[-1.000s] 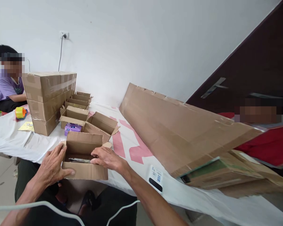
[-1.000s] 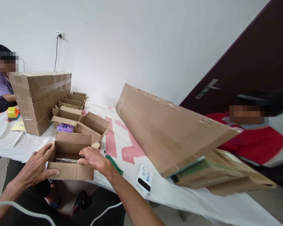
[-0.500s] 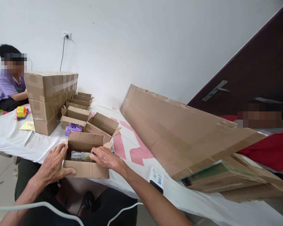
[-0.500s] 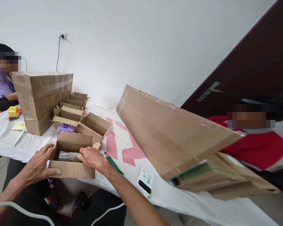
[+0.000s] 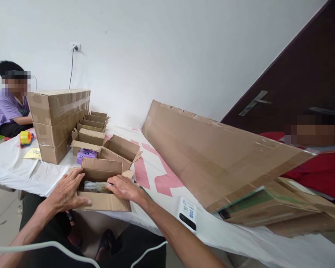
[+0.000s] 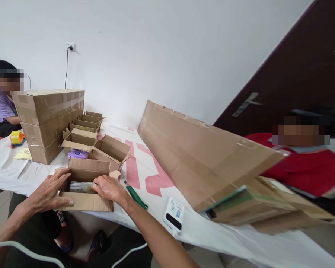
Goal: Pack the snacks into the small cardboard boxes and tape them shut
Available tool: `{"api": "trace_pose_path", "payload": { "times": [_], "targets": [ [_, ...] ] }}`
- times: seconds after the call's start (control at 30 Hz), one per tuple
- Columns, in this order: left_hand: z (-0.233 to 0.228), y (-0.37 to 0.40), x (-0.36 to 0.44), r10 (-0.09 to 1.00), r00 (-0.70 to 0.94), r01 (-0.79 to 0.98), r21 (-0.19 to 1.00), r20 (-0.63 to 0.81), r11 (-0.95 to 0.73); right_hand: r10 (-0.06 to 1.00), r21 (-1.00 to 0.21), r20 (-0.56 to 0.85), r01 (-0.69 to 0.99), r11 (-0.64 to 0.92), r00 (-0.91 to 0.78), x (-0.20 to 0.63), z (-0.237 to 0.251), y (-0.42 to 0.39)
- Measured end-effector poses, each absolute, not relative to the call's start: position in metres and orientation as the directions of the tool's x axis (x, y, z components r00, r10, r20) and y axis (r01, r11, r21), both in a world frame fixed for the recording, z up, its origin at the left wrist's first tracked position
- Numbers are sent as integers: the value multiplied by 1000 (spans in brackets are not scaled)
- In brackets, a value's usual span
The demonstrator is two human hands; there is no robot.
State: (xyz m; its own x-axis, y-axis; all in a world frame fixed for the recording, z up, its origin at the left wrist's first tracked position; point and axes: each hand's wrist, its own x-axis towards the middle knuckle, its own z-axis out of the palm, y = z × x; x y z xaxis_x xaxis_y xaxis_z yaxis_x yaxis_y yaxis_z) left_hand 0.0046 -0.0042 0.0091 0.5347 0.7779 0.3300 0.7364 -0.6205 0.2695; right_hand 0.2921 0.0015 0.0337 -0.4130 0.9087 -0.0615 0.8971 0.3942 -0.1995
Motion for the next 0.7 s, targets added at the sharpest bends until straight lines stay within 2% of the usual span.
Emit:
{"api": "trace_pose_path", "payload": {
  "times": [0.27,0.37,0.53,0.7],
  "targets": [
    [6,-4,5,781,533,738,271,326,-618,914,-308,27,867,393,-404,294,22,3],
    [9,-5,5,798,510,746,297,321,-596,915,-418,95,818,395,-393,299,17,6],
    [12,-3,6,815,485,745,338,317,-575,901,-648,182,641,411,-394,308,18,10],
    [12,4,5,812,479,734,356,332,-579,906,-744,233,535,400,-353,318,21,12]
  ]
}}
